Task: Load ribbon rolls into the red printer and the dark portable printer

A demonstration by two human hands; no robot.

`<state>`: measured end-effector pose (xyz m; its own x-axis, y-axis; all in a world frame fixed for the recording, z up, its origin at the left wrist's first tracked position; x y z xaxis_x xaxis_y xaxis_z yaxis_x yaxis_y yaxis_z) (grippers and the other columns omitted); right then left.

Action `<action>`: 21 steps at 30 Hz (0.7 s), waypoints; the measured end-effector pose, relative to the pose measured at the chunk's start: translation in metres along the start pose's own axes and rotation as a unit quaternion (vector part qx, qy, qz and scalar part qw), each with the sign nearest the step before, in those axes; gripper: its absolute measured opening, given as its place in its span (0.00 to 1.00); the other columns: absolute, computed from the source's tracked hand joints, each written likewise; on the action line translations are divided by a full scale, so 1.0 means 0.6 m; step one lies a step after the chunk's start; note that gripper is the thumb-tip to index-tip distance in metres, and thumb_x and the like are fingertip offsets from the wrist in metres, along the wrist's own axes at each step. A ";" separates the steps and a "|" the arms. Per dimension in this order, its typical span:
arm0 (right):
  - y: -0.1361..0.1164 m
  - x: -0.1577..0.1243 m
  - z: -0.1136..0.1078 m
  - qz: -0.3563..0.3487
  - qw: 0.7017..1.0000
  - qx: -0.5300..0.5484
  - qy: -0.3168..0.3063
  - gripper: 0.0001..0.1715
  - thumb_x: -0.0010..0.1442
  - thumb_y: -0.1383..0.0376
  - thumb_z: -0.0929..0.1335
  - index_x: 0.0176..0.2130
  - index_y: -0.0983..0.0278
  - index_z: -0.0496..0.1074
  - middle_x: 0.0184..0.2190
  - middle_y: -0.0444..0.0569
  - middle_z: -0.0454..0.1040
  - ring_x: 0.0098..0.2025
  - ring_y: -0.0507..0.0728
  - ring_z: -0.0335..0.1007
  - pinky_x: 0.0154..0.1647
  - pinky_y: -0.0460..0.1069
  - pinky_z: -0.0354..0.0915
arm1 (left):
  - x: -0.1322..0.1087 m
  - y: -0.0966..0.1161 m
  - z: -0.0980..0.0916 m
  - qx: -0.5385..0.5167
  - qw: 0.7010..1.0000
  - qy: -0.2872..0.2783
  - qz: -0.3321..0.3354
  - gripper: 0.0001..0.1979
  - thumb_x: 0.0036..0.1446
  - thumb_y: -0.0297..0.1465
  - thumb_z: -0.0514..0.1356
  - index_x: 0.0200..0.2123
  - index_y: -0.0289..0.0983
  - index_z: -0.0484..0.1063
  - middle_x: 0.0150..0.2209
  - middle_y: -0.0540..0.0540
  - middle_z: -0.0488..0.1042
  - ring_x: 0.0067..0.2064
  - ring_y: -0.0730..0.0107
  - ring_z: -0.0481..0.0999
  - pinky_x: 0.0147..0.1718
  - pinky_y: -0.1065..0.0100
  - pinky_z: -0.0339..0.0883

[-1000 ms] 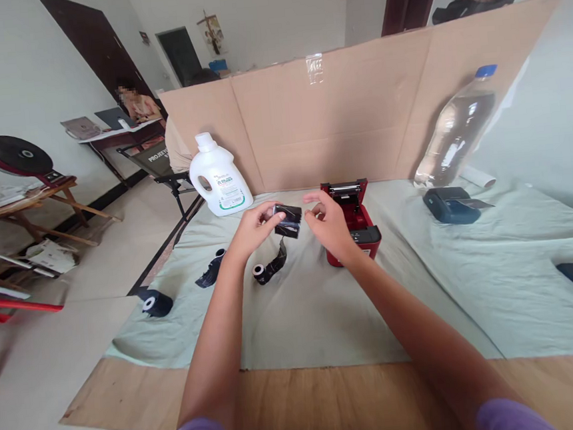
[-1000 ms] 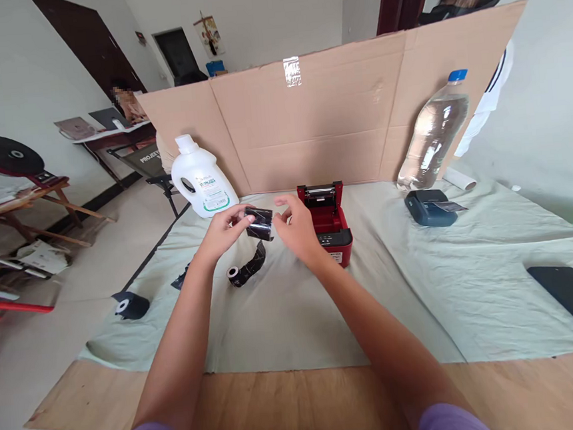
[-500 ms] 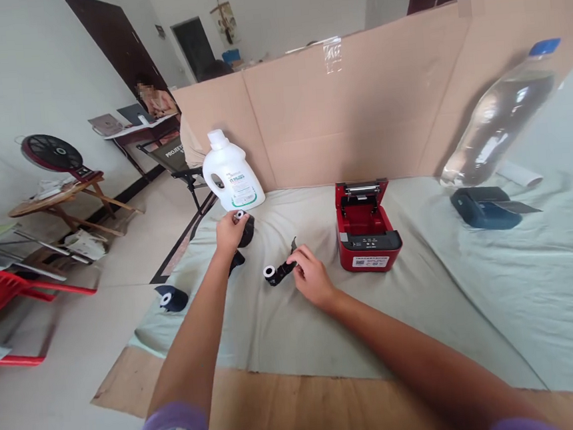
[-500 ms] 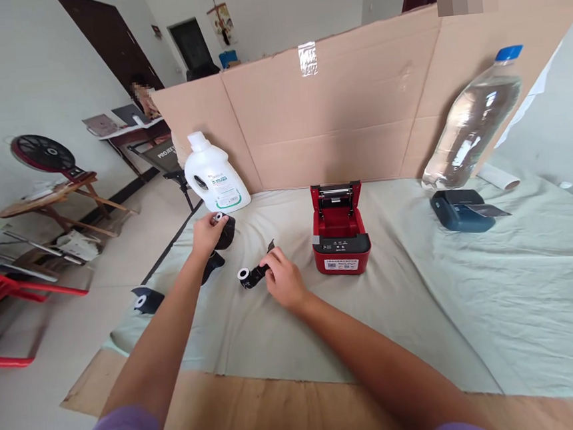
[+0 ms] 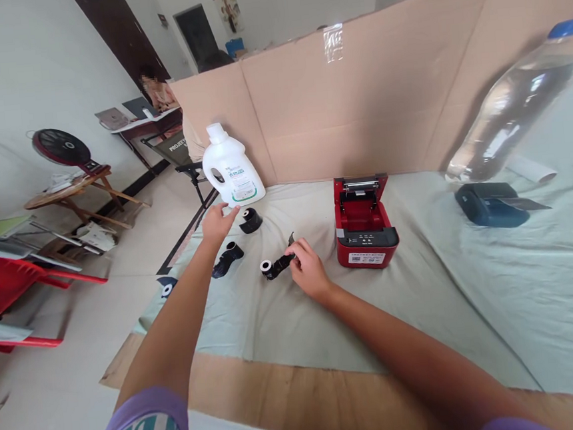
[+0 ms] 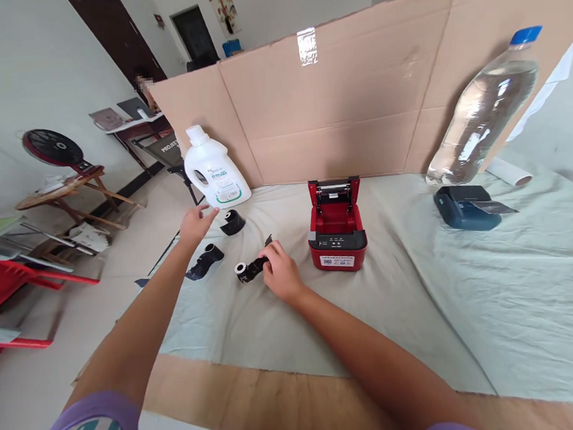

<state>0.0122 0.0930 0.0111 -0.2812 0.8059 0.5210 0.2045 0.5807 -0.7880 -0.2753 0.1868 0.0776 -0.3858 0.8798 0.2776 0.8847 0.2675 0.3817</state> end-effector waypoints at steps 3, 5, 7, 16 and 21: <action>0.002 0.001 0.000 -0.001 1.000 0.008 0.013 0.17 0.55 0.75 0.60 0.40 0.59 0.68 0.41 0.48 0.67 0.36 0.56 0.66 0.37 0.49 0.63 | -0.052 -0.030 -0.031 -0.014 1.000 -0.022 -0.008 0.26 0.58 0.51 0.58 0.46 0.37 0.77 0.41 0.41 0.77 0.42 0.57 0.75 0.42 0.63 0.65; 0.002 0.002 0.000 -0.003 1.000 0.015 0.016 0.17 0.55 0.75 0.60 0.41 0.59 0.69 0.41 0.48 0.67 0.35 0.55 0.66 0.36 0.49 0.62 | -0.098 -0.039 -0.042 -0.013 0.999 -0.040 0.001 0.21 0.57 0.48 0.60 0.43 0.37 0.78 0.40 0.42 0.77 0.41 0.59 0.74 0.43 0.64 0.65; 0.004 0.003 -0.002 -0.003 0.999 0.029 0.026 0.16 0.54 0.75 0.60 0.40 0.60 0.69 0.41 0.48 0.67 0.34 0.55 0.65 0.37 0.49 0.62 | -0.148 -0.031 -0.052 -0.041 0.999 -0.010 0.034 0.19 0.58 0.46 0.59 0.42 0.37 0.77 0.39 0.43 0.77 0.39 0.61 0.74 0.42 0.64 0.65; 0.012 0.002 -0.025 0.024 0.992 0.064 0.106 0.14 0.52 0.73 0.60 0.38 0.62 0.68 0.38 0.47 0.68 0.33 0.53 0.62 0.36 0.48 0.62 | -0.307 0.060 0.036 -0.174 0.971 -0.087 0.140 0.22 0.52 0.42 0.67 0.48 0.38 0.74 0.43 0.44 0.79 0.42 0.61 0.77 0.45 0.62 0.69; -0.017 0.016 -0.049 0.009 0.993 0.069 0.090 0.11 0.54 0.71 0.61 0.37 0.62 0.68 0.38 0.46 0.69 0.31 0.52 0.62 0.34 0.47 0.61 | -0.313 0.074 0.048 -0.272 0.956 -0.067 0.093 0.15 0.54 0.41 0.65 0.38 0.36 0.75 0.36 0.46 0.78 0.37 0.64 0.77 0.39 0.65 0.70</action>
<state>0.0348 0.0983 0.0336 -0.1030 0.8313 0.5462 0.0741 0.5540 -0.8292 -0.1557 0.0448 0.0169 -0.1664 0.9446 0.2830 0.6543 -0.1089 0.7483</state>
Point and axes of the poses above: each hand's wrist, its own x-axis towards the middle knuckle, its own z-axis out of the palm, y = z × x, the point moved 5 cm from there along x, towards the middle knuckle
